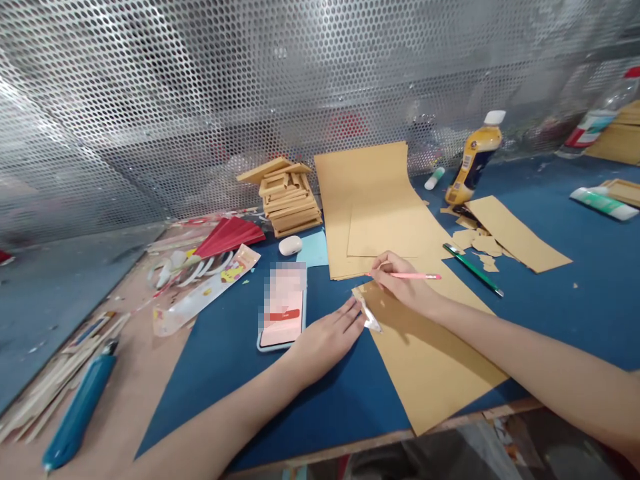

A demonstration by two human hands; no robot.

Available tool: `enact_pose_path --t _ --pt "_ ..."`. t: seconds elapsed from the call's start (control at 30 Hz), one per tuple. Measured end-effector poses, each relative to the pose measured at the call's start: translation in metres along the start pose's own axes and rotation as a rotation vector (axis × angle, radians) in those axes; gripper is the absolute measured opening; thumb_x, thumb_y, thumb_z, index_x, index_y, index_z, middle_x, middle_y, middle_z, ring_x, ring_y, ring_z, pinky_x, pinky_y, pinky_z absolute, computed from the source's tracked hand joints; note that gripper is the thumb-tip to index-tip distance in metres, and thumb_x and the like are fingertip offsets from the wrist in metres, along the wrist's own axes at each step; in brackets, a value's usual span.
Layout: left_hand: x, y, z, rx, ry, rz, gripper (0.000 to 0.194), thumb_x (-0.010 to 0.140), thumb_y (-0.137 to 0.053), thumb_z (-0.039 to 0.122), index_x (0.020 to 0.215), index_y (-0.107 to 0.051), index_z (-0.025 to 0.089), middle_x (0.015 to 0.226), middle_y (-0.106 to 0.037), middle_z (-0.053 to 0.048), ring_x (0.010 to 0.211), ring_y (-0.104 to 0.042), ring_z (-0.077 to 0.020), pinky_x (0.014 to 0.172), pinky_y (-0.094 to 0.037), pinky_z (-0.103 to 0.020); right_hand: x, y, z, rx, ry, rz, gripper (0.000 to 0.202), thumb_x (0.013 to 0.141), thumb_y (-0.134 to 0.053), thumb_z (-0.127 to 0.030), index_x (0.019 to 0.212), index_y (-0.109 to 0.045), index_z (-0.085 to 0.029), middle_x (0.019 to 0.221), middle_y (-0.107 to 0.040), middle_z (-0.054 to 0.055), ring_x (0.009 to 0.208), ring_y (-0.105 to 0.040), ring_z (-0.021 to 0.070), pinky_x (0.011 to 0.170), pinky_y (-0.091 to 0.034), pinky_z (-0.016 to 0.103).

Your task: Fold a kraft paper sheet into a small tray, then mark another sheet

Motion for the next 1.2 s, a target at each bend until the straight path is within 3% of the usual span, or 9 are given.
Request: enact_pose_path --t 0.13,0.27,0.6,0.83,1.2 --pt "0.001 0.002 -0.001 -0.049 0.013 -0.020 0.032 0.094 -0.036 0.005 0.122 -0.050 0.005 0.131 -0.054 -0.017 0.128 -0.045 -0.0229 0.103 -0.044 -0.033 0.000 -0.001 0.001 0.014 -0.030 -0.016 0.018 0.080 -0.062 -0.035 0.078 -0.056 -0.019 0.070 -0.057 -0.001 0.063 -0.051 0.0120 0.056 -0.039 0.025" --pt "0.002 0.004 -0.002 -0.094 0.026 -0.044 0.032 0.094 -0.036 0.006 0.124 -0.050 0.005 0.133 -0.052 -0.017 0.130 -0.043 -0.0239 0.103 -0.044 -0.035 0.000 -0.003 0.007 0.062 -0.122 -0.026 0.020 0.082 -0.059 -0.038 0.075 -0.055 -0.019 0.065 -0.056 -0.002 0.057 -0.050 0.0110 0.052 -0.038 0.024" --pt "0.002 0.007 -0.004 -0.094 0.023 -0.066 0.035 0.097 -0.026 0.006 0.122 -0.051 0.006 0.132 -0.053 -0.016 0.127 -0.046 -0.0232 0.099 -0.048 -0.034 -0.001 -0.001 0.024 -0.075 -0.143 0.008 0.025 0.078 -0.063 -0.040 0.072 -0.049 -0.021 0.065 -0.058 -0.002 0.056 -0.051 0.0122 0.049 -0.038 0.025" --pt "0.002 0.009 -0.006 -0.144 0.049 -0.055 0.036 0.099 -0.024 0.010 0.124 -0.050 0.007 0.134 -0.051 -0.016 0.128 -0.046 -0.0233 0.101 -0.046 -0.035 -0.001 0.000 0.020 -0.120 -0.145 0.004 0.022 0.079 -0.061 -0.038 0.071 -0.048 -0.021 0.066 -0.058 -0.001 0.055 -0.049 0.0121 0.048 -0.038 0.025" --pt "0.000 0.004 -0.003 -0.166 -0.001 -0.130 0.036 0.094 -0.035 0.005 0.128 -0.046 0.007 0.135 -0.049 -0.019 0.130 -0.042 -0.0280 0.100 -0.046 -0.040 -0.004 0.001 0.011 -0.140 -0.137 0.000 0.022 0.079 -0.061 -0.038 0.073 -0.049 -0.021 0.066 -0.056 -0.002 0.058 -0.051 0.0126 0.049 -0.037 0.025"
Point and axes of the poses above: each hand's wrist, its own x-axis towards the middle knuckle, its own y-axis out of the back of the hand, z = x × y, the point moved 6 cm from there along x, towards the middle knuckle
